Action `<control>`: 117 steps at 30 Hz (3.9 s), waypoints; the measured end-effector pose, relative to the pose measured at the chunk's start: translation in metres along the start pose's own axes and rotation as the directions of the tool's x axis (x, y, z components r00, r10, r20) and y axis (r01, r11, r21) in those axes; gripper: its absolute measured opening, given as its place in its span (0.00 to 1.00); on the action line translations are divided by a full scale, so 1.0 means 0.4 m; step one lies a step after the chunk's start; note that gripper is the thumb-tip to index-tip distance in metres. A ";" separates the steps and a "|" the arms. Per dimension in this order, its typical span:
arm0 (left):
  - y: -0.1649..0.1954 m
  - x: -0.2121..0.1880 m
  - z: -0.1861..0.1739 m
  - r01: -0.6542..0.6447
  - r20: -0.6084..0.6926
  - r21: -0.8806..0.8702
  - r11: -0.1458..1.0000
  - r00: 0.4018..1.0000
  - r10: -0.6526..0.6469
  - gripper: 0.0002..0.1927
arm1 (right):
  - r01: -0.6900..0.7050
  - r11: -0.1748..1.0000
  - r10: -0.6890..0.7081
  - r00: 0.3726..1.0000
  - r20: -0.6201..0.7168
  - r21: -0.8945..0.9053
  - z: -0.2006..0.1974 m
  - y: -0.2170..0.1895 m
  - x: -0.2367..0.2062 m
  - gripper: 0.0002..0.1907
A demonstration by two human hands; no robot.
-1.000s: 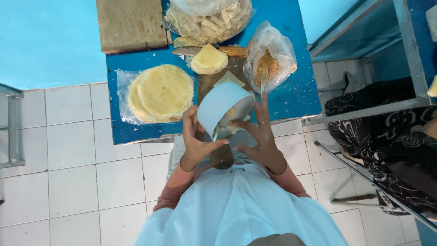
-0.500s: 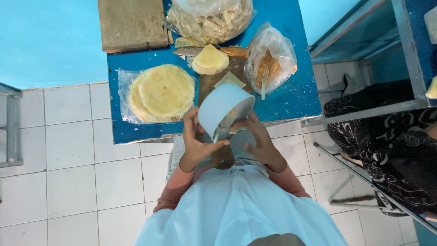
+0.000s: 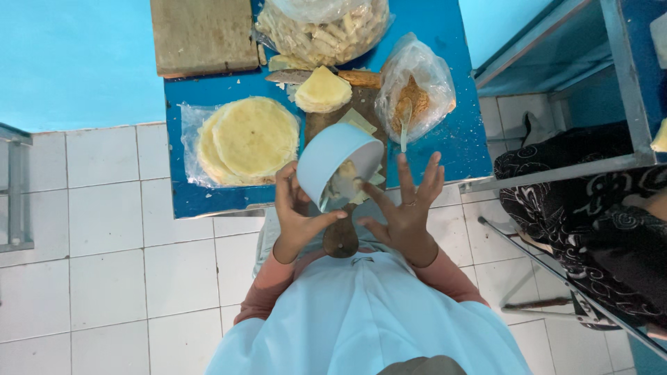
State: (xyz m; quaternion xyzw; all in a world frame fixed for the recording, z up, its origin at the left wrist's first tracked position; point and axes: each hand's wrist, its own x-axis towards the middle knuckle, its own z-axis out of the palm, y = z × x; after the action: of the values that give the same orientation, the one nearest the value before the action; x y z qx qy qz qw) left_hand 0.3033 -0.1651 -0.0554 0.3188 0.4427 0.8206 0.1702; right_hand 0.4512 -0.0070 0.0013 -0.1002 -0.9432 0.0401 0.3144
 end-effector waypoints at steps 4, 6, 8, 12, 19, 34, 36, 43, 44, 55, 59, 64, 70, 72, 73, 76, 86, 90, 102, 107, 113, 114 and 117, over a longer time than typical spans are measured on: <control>0.002 -0.002 0.004 0.006 0.011 0.040 0.999 1.000 -0.007 0.56 | -0.004 0.987 0.008 1.000 -0.026 0.159 -0.008 0.007 0.026 0.33; 0.007 -0.005 0.000 0.012 0.007 0.076 0.997 1.000 -0.012 0.56 | -0.007 0.990 0.003 1.000 0.024 0.144 -0.015 0.002 0.037 0.31; 0.011 -0.007 -0.003 0.008 -0.007 0.113 0.994 1.000 -0.007 0.55 | -0.011 0.986 0.002 0.998 0.057 0.164 -0.015 -0.001 0.045 0.30; 0.005 -0.008 -0.005 -0.012 -0.029 0.152 0.988 0.999 0.017 0.54 | -0.064 0.922 0.016 0.992 0.128 0.382 0.006 -0.006 0.041 0.26; 0.001 0.004 0.003 0.028 -0.046 0.145 0.989 0.999 -0.022 0.55 | -0.386 0.196 0.058 0.922 0.383 0.901 0.021 0.011 0.023 0.34; 0.031 0.018 -0.005 0.029 -0.100 0.069 0.997 0.995 -0.022 0.54 | -0.066 0.965 0.050 0.996 0.068 0.253 -0.006 0.012 0.032 0.26; 0.034 0.020 0.002 0.019 -0.072 0.072 0.997 0.997 -0.014 0.54 | -0.045 0.974 0.027 0.996 0.083 0.224 0.002 0.008 0.048 0.24; 0.035 0.030 0.015 0.015 -0.051 0.113 0.994 0.999 -0.009 0.51 | -0.139 0.803 0.048 0.985 0.168 0.580 0.037 0.007 0.045 0.16; 0.031 0.032 0.017 0.014 -0.053 0.120 0.993 0.999 -0.008 0.51 | -0.199 0.700 0.068 0.974 0.214 0.685 0.043 0.012 0.041 0.17; -0.057 0.050 0.026 0.347 0.177 -0.233 0.908 0.934 -0.311 0.38 | -0.081 0.540 0.269 0.960 -0.080 0.838 0.074 0.003 0.030 0.71; -0.053 0.055 0.072 0.450 0.338 -0.147 0.881 0.860 -0.383 0.39 | -0.113 0.623 0.399 0.897 -0.190 0.774 0.076 0.028 -0.010 0.70; 0.027 0.090 0.032 0.131 0.299 0.273 0.953 0.930 -0.213 0.33 | -0.372 0.771 0.559 0.783 -0.272 0.516 0.040 0.162 -0.091 0.68; 0.064 0.089 -0.001 -0.261 0.334 0.708 0.656 0.943 0.015 0.17 | -0.473 0.767 0.583 0.796 -0.164 0.434 0.063 0.260 -0.106 0.61; 0.054 0.074 0.008 -0.330 0.408 0.706 0.627 0.913 0.022 0.15 | -0.480 0.766 0.590 0.789 -0.173 0.427 0.055 0.248 -0.099 0.63; 0.048 0.063 0.014 -0.370 0.442 0.703 0.607 0.896 0.034 0.15 | -0.484 0.765 0.594 0.785 -0.176 0.424 0.048 0.235 -0.095 0.64; 0.031 0.049 0.017 -0.418 0.479 0.724 0.550 0.877 0.036 0.14 | -0.325 0.868 0.409 0.897 -0.169 0.376 0.028 0.169 -0.082 0.57; 0.026 0.039 0.011 -0.441 0.499 0.746 0.500 0.867 0.020 0.14 | -0.160 0.915 0.016 0.932 0.363 0.370 0.110 0.055 -0.029 0.30; 0.032 0.039 0.012 -0.439 0.494 0.752 0.491 0.869 0.021 0.14 | -0.028 0.993 -0.012 0.943 0.333 0.113 0.104 0.051 -0.036 0.29; 0.040 0.041 0.018 -0.430 0.489 0.748 0.505 0.872 0.018 0.13 | 0.191 0.981 -0.193 0.926 0.325 0.039 0.073 0.096 -0.018 0.28; 0.044 0.042 0.019 -0.427 0.488 0.747 0.510 0.873 0.016 0.14 | 0.194 0.981 -0.187 0.928 0.321 0.009 0.078 0.110 0.000 0.25; 0.045 0.041 0.022 -0.423 0.485 0.750 0.508 0.874 0.012 0.14 | 0.217 0.972 -0.179 0.927 0.329 -0.084 0.090 0.121 0.026 0.26; 0.045 0.041 0.021 -0.423 0.485 0.750 0.508 0.874 0.011 0.14 | 0.225 0.970 -0.185 0.930 0.318 -0.092 0.092 0.121 0.030 0.26; 0.044 0.041 0.021 -0.422 0.488 0.748 0.512 0.873 0.007 0.14 | 0.235 0.966 -0.195 0.934 0.299 -0.104 0.097 0.130 0.041 0.26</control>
State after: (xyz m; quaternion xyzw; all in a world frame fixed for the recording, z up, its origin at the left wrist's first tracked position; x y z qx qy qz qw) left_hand 0.2968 -0.1605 -0.0311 0.5845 0.6865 0.4321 -0.0173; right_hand 0.4236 0.0468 -0.0273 -0.0111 -0.9844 -0.0459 0.1695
